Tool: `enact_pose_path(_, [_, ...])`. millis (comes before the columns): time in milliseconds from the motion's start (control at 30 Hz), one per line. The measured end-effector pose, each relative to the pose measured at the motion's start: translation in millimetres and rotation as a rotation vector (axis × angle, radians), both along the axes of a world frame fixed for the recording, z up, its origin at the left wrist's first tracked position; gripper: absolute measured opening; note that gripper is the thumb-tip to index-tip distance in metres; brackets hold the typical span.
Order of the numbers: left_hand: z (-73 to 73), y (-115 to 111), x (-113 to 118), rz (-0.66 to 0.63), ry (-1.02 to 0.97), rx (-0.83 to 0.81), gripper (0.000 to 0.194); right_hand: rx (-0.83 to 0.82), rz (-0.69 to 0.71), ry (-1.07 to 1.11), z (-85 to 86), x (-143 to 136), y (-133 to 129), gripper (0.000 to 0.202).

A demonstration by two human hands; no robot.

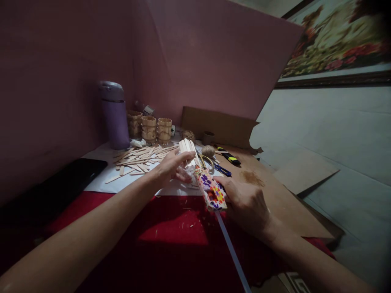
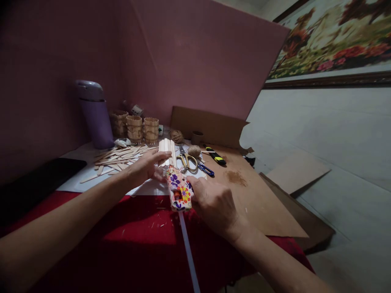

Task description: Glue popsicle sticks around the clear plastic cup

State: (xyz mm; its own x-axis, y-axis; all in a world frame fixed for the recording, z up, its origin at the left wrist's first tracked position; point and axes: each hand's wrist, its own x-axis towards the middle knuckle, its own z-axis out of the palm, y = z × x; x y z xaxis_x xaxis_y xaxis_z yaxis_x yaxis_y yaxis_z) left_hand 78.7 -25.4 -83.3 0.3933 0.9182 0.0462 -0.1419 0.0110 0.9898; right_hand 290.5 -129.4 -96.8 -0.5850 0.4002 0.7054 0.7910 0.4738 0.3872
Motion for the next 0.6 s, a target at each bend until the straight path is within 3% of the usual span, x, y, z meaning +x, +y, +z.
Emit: enact_pose_path(600, [-0.9, 0.6, -0.5, -0.008, -0.015, 0.014, 0.052, 0.035, -0.068, -0.03, 0.6, -0.7, 0.0, 0.023])
